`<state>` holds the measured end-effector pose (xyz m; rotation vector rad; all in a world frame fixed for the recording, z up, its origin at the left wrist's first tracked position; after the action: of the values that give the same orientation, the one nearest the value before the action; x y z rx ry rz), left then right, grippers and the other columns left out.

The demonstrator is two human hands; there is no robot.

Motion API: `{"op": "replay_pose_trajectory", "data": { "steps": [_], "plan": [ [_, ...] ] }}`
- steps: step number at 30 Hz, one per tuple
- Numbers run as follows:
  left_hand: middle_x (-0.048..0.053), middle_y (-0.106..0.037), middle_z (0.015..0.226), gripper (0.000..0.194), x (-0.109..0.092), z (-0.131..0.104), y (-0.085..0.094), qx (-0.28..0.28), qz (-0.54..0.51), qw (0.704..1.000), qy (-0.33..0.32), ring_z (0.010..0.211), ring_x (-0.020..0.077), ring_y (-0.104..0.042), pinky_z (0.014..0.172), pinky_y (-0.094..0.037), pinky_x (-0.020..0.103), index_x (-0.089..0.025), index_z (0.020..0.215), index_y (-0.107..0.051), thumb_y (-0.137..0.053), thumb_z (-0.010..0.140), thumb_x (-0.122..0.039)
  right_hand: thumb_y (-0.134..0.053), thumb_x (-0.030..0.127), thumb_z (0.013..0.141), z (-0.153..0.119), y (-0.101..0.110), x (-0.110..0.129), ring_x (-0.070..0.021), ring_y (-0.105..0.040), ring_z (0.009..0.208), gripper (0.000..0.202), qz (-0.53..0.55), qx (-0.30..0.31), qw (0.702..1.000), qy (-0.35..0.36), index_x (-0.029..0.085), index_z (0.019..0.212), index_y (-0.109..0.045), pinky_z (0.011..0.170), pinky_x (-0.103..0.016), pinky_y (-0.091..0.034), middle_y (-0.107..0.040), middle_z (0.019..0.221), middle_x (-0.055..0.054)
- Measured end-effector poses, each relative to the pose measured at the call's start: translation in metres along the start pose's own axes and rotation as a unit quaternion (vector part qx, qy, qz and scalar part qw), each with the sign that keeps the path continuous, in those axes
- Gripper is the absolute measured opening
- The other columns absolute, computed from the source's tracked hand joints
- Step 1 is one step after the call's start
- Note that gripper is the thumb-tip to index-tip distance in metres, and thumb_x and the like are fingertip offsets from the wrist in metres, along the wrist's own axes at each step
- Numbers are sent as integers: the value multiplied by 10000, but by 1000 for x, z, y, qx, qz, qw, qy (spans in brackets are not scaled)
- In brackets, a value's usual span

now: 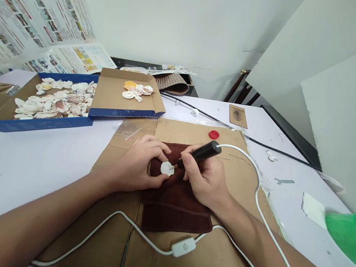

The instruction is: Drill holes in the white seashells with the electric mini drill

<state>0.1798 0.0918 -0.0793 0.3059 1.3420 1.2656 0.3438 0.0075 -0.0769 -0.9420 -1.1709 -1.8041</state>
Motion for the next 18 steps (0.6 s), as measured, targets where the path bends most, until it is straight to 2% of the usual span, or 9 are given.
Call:
{"op": "replay_pose_trajectory", "data": {
  "steps": [12,18],
  "plan": [
    [60,-766,1254,154,-1,0,-1,7,-12,1000,-7,1227,305,-642,1087,-533,504,-240,971,-707,-769,843,-298,-675,550,1009,3,-3,0,-118,-510,544,351,42,49,998,-20,207,1067,-720,560,-281,-456,-577,687,42],
    [56,-756,1271,165,-2,-1,-1,14,-11,1000,-4,1238,301,-633,1077,-526,484,-236,989,-684,-762,853,-286,-708,546,985,4,-3,2,-177,-618,714,337,46,50,998,-18,233,1093,-769,629,-302,-502,-675,801,-12]
  ]
}}
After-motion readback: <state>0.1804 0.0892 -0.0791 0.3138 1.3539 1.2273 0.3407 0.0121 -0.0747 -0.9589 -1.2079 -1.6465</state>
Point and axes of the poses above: each hand's wrist, its own z-axis towards the middle knuckle, its own y-axis out of the back of the hand, x = y × z, the point moved 5 cm from there along z, towards the middle knuckle
